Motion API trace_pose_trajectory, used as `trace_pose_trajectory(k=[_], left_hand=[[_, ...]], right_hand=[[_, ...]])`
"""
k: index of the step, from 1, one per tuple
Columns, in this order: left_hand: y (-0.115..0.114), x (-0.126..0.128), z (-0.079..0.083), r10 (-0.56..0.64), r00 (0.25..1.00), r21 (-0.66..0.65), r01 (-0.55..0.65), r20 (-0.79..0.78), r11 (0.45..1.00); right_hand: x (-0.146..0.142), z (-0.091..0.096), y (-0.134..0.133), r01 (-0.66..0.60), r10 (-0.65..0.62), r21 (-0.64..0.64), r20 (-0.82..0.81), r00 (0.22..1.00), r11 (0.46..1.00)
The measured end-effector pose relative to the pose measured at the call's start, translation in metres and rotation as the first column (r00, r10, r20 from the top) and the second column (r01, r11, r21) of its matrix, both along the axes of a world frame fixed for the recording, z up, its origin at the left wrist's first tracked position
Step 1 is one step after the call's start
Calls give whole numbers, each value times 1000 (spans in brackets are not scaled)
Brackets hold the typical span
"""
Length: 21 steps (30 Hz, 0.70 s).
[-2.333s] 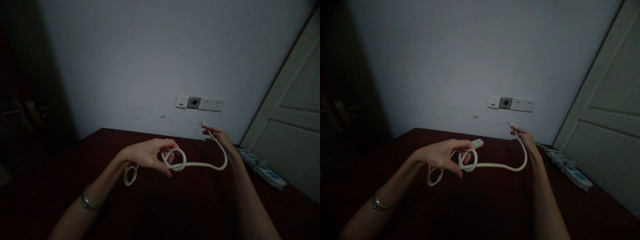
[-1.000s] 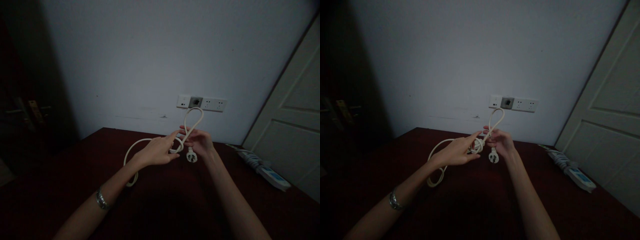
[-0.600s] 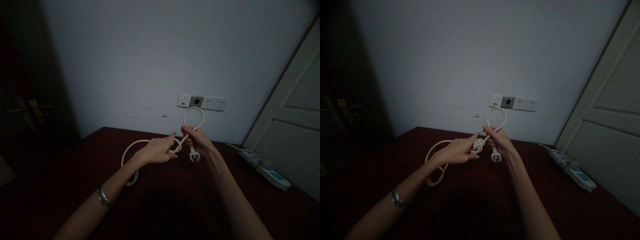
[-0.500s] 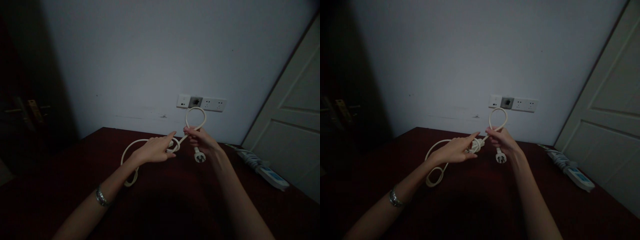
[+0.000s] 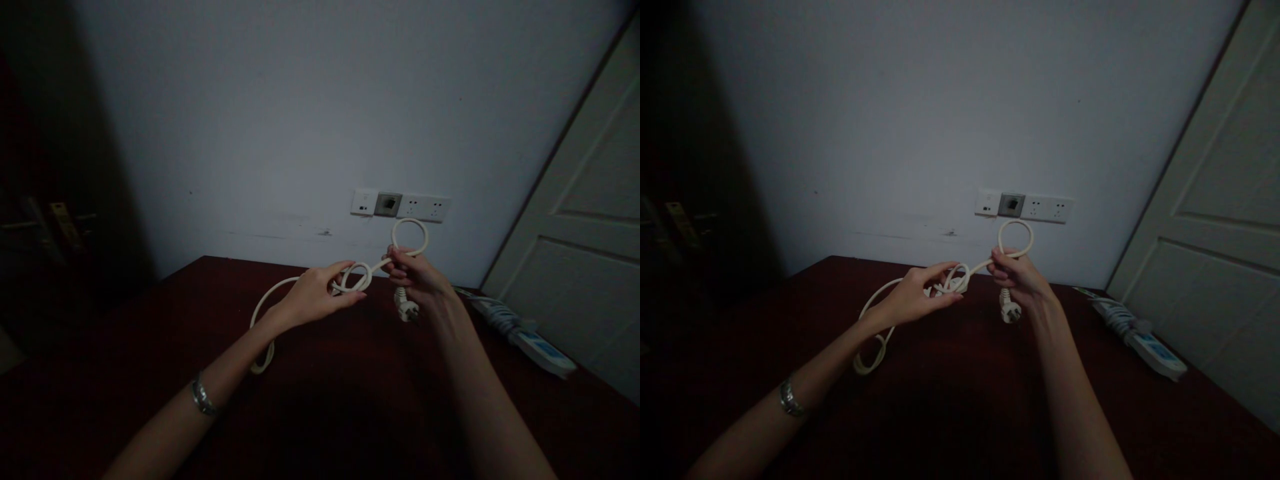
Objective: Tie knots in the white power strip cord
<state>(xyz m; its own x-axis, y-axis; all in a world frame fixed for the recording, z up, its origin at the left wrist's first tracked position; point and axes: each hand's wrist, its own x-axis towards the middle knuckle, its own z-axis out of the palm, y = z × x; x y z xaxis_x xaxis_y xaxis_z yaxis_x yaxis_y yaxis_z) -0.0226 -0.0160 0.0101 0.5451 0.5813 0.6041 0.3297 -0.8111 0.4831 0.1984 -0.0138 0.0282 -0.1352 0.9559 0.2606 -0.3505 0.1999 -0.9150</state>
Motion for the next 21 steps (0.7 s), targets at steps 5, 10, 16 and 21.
trace_pose_trajectory(k=[5, 10, 16, 21], left_hand=[[2, 0, 1, -5, 998, -91, 11, 68, 996], [3, -1, -1, 41, 998, -60, -37, 57, 997], [3, -4, 0, 111, 994, 89, -112, 18, 990], [3, -2, -1, 182, 982, 251, -164, -49, 954]], right_hand=[[-2, -1, -1, -22, 24, 40, -54, 998, 999], [-6, -1, 3, 61, -63, 63, 38, 997, 996], [-13, 2, 0, 53, -58, 35, 148, 987, 998], [-18, 0, 0, -13, 15, -13, 193, 981, 1000]])
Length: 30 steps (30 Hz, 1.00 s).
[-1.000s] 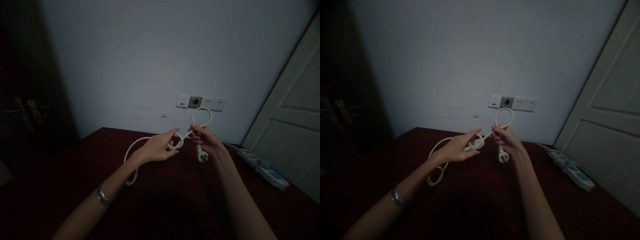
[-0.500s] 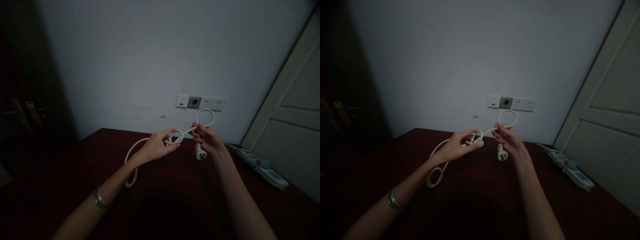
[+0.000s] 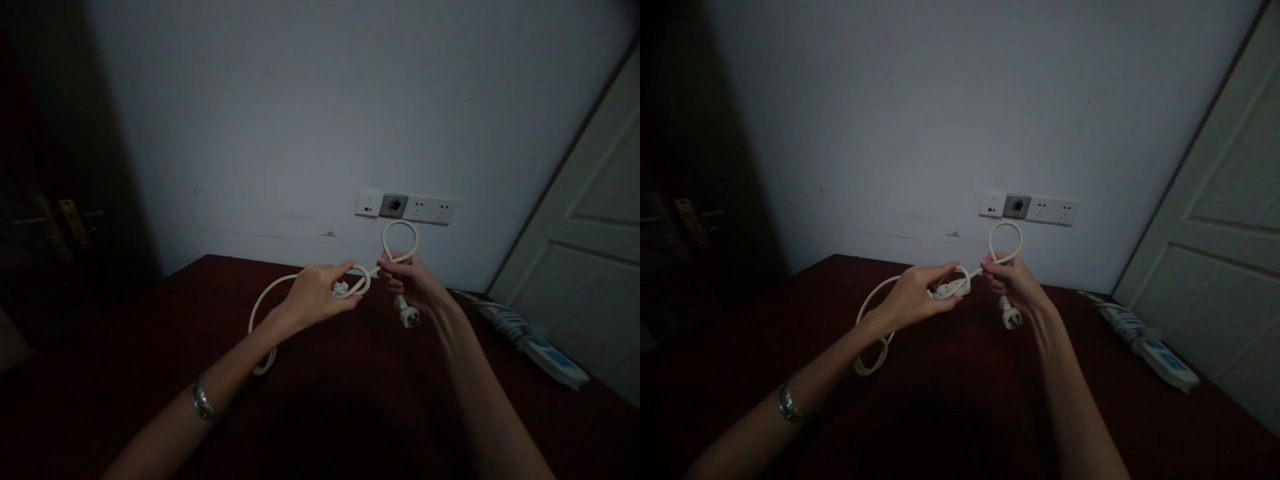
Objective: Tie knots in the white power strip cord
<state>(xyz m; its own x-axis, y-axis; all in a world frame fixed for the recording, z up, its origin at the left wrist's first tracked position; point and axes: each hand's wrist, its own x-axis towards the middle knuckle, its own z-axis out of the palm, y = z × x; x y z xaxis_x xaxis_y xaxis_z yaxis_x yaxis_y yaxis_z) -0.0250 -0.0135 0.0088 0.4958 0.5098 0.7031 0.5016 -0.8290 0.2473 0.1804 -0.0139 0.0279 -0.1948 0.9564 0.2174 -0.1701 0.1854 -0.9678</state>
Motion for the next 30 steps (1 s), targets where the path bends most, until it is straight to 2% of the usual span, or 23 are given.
trace_pose_trajectory(k=[7, 14, 19, 25, 30], left_hand=[[-5, 8, -4, 142, 988, 223, -124, -64, 967], [-9, 13, -6, 255, 963, 232, -229, -87, 945], [-6, 14, -9, 180, 981, 155, -168, -67, 973], [-6, 12, -10, 79, 996, 180, -72, -31, 981], [-8, 10, -6, 43, 999, 140, -41, -13, 989]], right_hand=[[-5, -7, 3, -150, 150, 13, -22, 988, 989], [-16, -11, 4, -187, 186, 21, 40, 982, 982], [-18, -12, 4, -201, 201, 19, 27, 979, 979], [-4, -7, 0, -155, 158, 28, -179, 971, 987], [17, -2, -5, -74, 83, 66, -149, 985, 995]])
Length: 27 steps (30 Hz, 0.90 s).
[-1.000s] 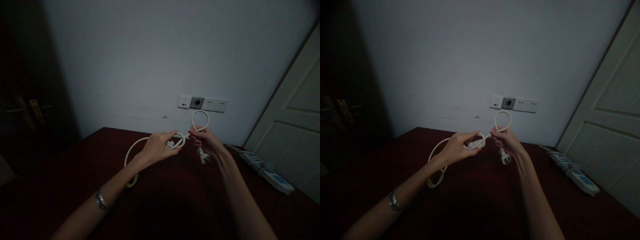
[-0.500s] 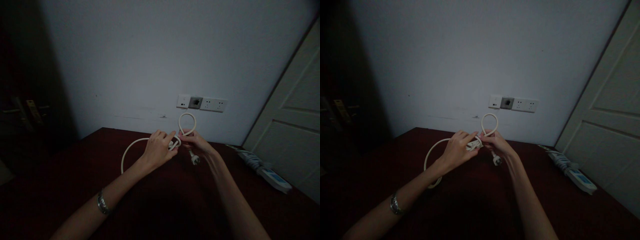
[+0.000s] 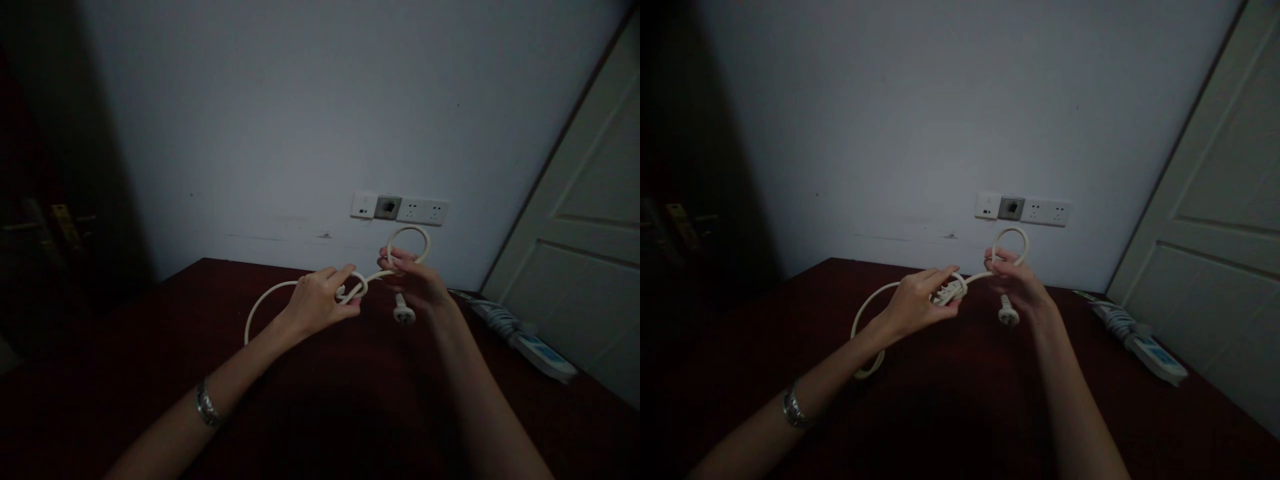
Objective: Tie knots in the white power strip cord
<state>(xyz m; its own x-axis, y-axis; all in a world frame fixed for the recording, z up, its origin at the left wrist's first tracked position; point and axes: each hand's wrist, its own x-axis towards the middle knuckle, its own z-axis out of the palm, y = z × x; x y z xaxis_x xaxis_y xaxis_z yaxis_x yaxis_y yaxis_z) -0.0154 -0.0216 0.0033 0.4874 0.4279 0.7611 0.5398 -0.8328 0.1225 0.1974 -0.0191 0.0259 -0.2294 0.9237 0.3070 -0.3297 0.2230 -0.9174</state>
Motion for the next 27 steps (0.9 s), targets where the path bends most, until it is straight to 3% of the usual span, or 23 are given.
trace_pose_trajectory(k=[6, 15, 20, 27], left_hand=[[0, -4, 5, 17, 1000, -26, -17, -20, 1000], [8, -8, 4, 57, 996, 30, -55, -67, 998], [7, -10, 5, -1, 997, 46, 5, -74, 999], [4, -7, 4, 1, 997, 30, 1, -80, 1000]], right_hand=[[7, 6, -8, 26, -27, 17, 3, 1000, 1000], [-6, 2, 3, 68, -68, -5, 74, 995, 998], [-15, 0, 3, -21, 24, -40, 71, 997, 999], [-33, -11, 8, -172, 180, -72, 110, 978, 982]])
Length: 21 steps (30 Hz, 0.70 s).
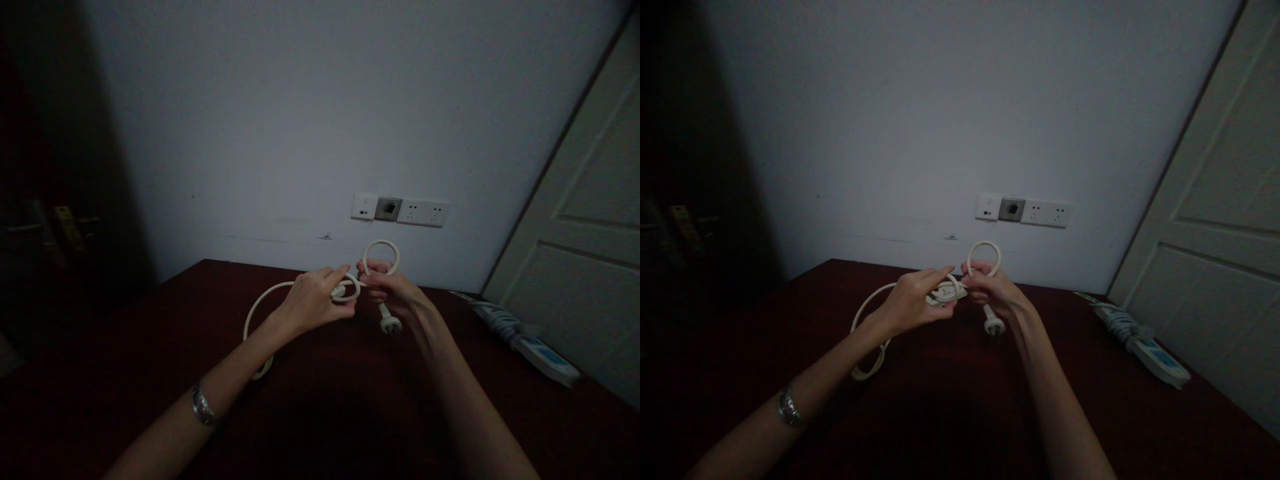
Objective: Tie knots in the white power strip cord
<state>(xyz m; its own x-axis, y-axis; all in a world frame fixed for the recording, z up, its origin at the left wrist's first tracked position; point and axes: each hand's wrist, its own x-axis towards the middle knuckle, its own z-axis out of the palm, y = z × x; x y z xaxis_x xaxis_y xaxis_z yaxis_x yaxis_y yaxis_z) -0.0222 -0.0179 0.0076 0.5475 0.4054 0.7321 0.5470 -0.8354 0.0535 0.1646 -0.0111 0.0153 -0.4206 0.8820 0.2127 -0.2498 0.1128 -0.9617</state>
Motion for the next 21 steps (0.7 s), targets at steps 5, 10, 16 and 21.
trace_pose_trajectory(k=[5, 10, 16, 21], left_hand=[[1, 4, -5, -30, 998, 15, 30, 51, 999], [8, 1, -6, -76, 990, 26, 73, 119, 997], [17, -13, 4, -108, 981, 9, 108, 160, 994], [23, -23, 10, -56, 993, -55, 61, 103, 997]], right_hand=[[-11, -3, 4, -78, 78, -21, -15, 997, 997], [-5, -5, 5, -50, 50, -38, 15, 999, 998], [34, -8, 7, 76, -88, 67, 192, 977, 995], [73, -10, 18, 329, -443, 300, 521, 730, 895]])
